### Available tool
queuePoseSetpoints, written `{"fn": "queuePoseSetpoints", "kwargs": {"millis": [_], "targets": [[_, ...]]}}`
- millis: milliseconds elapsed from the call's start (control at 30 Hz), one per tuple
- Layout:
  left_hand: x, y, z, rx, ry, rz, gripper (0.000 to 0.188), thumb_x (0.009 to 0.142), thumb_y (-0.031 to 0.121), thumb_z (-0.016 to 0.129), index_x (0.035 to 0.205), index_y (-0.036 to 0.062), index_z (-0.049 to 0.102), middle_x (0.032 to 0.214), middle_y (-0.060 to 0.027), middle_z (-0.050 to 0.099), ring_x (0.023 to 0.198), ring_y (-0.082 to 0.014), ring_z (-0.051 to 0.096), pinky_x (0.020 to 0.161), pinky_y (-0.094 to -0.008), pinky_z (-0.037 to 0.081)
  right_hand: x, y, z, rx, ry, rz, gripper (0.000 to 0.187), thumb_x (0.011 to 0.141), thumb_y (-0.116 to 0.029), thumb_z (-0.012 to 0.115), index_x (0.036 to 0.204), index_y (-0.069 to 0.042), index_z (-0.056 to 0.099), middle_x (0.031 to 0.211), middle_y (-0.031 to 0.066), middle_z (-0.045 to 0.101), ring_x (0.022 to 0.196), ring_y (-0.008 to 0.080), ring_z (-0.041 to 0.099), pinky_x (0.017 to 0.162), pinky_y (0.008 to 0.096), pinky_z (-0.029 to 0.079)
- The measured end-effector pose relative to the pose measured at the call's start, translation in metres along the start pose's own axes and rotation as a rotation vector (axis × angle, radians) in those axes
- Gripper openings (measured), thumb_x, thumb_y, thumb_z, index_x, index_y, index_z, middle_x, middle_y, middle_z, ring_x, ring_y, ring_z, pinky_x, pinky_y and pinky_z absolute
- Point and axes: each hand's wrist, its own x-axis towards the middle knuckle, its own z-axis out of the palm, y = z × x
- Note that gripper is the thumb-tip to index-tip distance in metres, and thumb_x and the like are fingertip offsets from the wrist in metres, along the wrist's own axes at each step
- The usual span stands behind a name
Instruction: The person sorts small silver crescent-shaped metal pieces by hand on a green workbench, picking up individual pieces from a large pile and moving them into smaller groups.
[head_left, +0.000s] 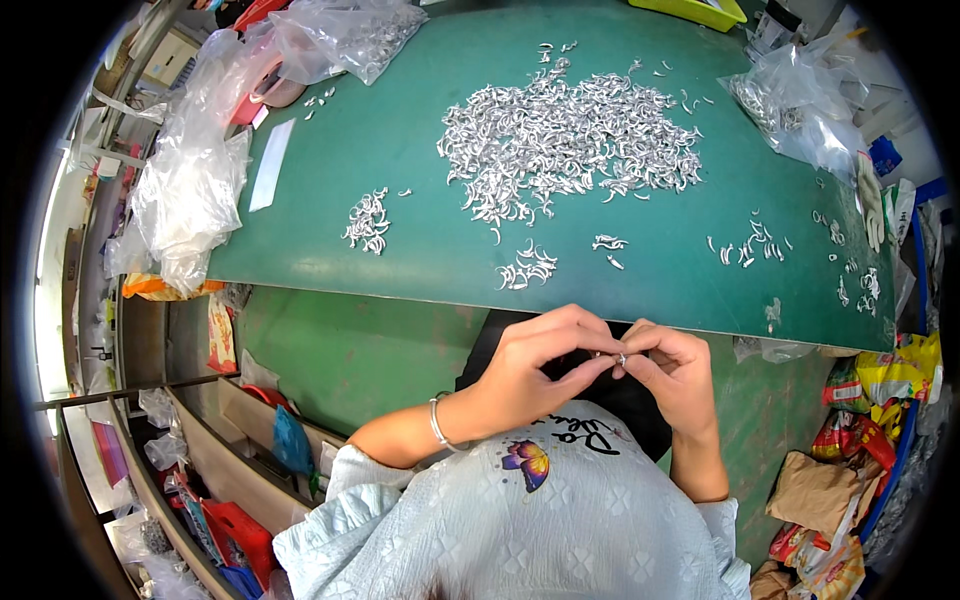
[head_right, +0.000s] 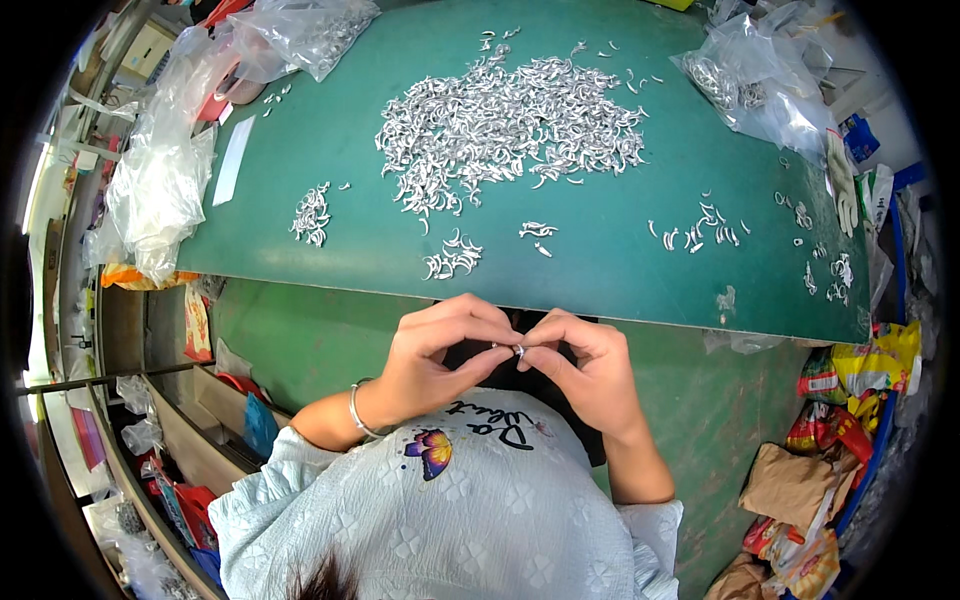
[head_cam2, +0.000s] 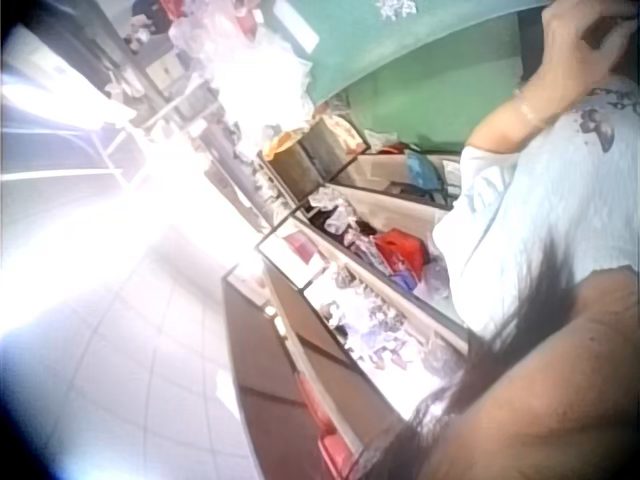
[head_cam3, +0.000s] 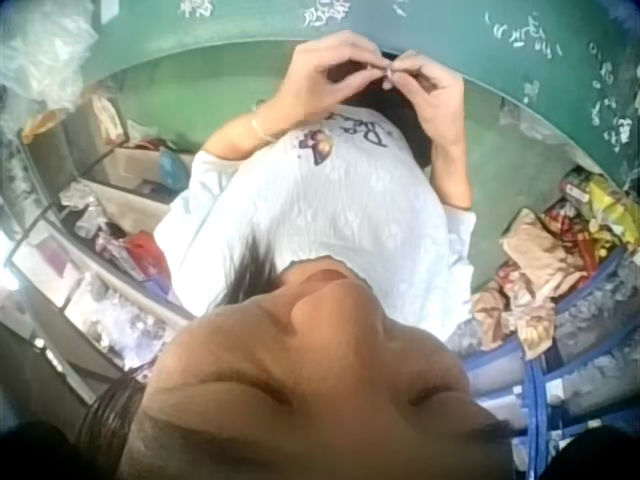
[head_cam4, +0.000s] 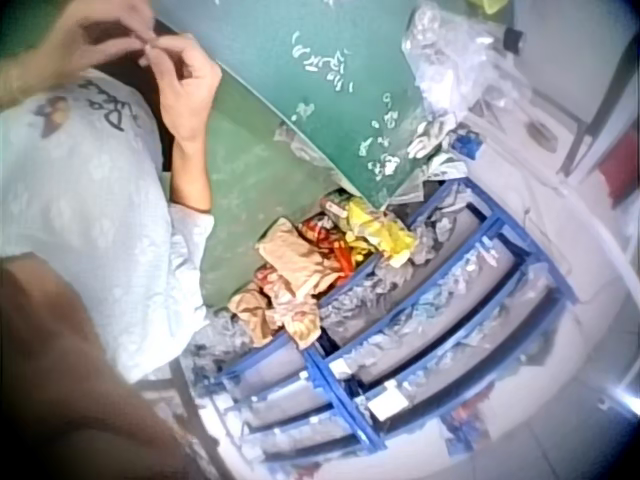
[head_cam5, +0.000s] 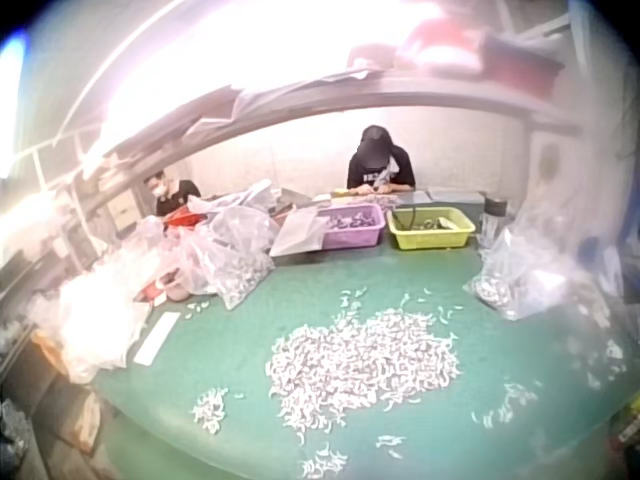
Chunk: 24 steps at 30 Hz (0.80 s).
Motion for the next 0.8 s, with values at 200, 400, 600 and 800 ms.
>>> {"fn": "queuePoseSetpoints", "kwargs": {"millis": [200,400,600,800], "targets": [[0.006,0.002,-0.013,-0.378,-0.141,-0.509,0.012,0.09,-0.005,0.064,0.101,-0.0049,0.07,0.097,-0.0099,0.067,0.078,-0.0124,0.065,0.065,-0.0248,0.052,-0.001,-0.021,0.007,-0.755,0.01,-0.362,0.012,0.076,-0.006,0.076,0.084,-0.002,0.068,0.074,0.0072,0.063,0.072,0.0242,0.057,0.065,0.0358,0.04],[0.008,0.001,-0.013,0.023,-0.197,-0.274,0.01,0.086,-0.005,0.067,0.094,-0.0029,0.071,0.085,-0.0093,0.068,0.067,-0.0142,0.064,0.059,-0.0253,0.051,0.004,-0.018,0.002,-0.824,-0.042,-0.422,0.015,0.076,-0.01,0.076,0.083,-0.003,0.064,0.079,0.006,0.062,0.074,0.025,0.057,0.066,0.0363,0.04],[-0.001,-0.001,-0.002,0.12,-0.053,-0.22,0.009,0.081,-0.006,0.07,0.089,-0.0021,0.071,0.082,-0.0091,0.069,0.066,-0.0143,0.064,0.058,-0.0258,0.051,0.007,-0.012,0.005,-1.034,-0.103,-0.499,0.015,0.074,-0.008,0.075,0.081,-0.003,0.062,0.077,0.0051,0.058,0.073,0.0244,0.056,0.065,0.0368,0.038],[0.003,-0.004,0.002,0.082,0.01,-0.195,0.01,0.082,-0.006,0.07,0.091,-0.0022,0.071,0.084,-0.0092,0.068,0.067,-0.0139,0.064,0.06,-0.0256,0.052,0.013,-0.002,0.009,-0.968,0.031,-0.64,0.014,0.074,-0.007,0.074,0.08,-0.002,0.063,0.075,0.005,0.057,0.071,0.0236,0.056,0.064,0.0365,0.038]]}}
